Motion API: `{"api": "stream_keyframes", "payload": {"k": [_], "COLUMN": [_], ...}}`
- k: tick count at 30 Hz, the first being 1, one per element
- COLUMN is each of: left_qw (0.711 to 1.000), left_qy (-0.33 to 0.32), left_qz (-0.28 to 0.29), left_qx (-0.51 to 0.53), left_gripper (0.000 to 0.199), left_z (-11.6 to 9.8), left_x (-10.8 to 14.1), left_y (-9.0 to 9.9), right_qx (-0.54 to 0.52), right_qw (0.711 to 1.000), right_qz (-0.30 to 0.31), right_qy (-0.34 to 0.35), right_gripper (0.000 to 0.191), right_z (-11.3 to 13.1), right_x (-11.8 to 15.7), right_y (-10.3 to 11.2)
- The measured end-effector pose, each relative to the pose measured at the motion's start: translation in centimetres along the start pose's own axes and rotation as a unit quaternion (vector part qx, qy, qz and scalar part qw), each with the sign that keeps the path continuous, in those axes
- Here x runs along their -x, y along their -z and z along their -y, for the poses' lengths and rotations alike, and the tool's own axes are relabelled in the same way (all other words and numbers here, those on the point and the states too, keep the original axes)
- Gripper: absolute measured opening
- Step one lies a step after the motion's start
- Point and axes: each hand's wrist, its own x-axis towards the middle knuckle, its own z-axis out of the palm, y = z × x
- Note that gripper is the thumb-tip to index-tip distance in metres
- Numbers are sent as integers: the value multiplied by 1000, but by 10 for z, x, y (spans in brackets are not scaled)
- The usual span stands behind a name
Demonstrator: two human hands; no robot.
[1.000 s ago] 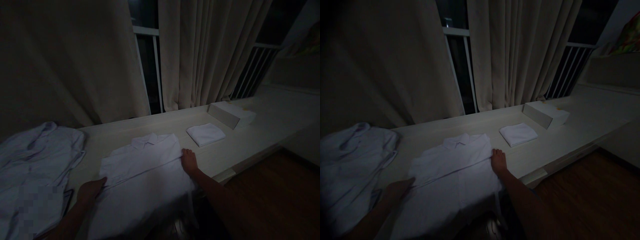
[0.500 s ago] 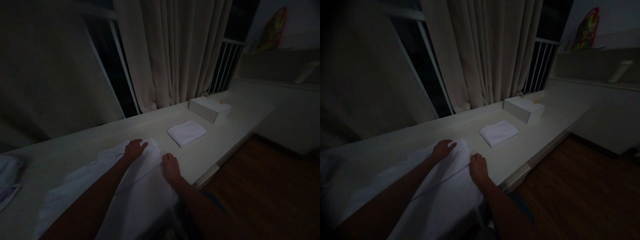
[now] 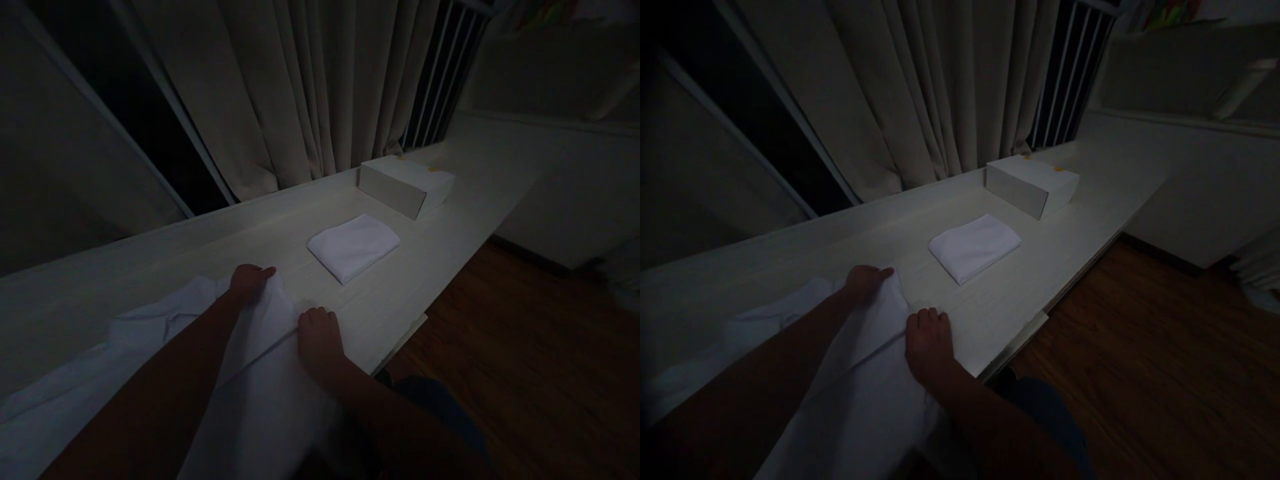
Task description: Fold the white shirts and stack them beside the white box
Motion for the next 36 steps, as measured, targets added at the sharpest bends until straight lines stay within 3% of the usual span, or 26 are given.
{"api": "stream_keyframes", "payload": {"k": [3,7,11,13,15,18,21,25,30,36], "left_qw": [999,999,996,992,983,954,938,933,922,942], "left_qy": [30,22,-26,-77,-162,-279,-287,-271,-305,-240], "left_qz": [3,-27,-83,-103,-78,36,76,61,53,61], "left_qx": [-17,-15,3,2,-26,-107,-178,-230,-230,-225], "left_gripper": [47,56,61,57,54,58,63,68,71,81], "left_z": [5,-2,-10,-8,1,20,34,29,7,-1], "left_x": [-2,3,20,38,59,88,100,94,80,48], "left_y": [-14,-20,1,13,18,8,-8,-13,-15,-35], "right_qx": [3,-17,-76,-92,-102,-98,-86,-95,-84,-97], "right_qw": [1000,1000,989,985,986,992,994,994,995,992], "right_qz": [6,9,-25,-34,-19,25,47,51,55,75], "right_qy": [0,-2,124,144,133,81,42,26,27,17], "right_gripper": [13,18,38,48,53,63,72,74,76,77], "right_z": [0,8,23,28,31,30,27,25,26,27], "right_x": [-1,-1,4,6,7,8,13,20,21,18], "right_y": [8,24,37,37,30,12,-3,-5,-1,3]}}
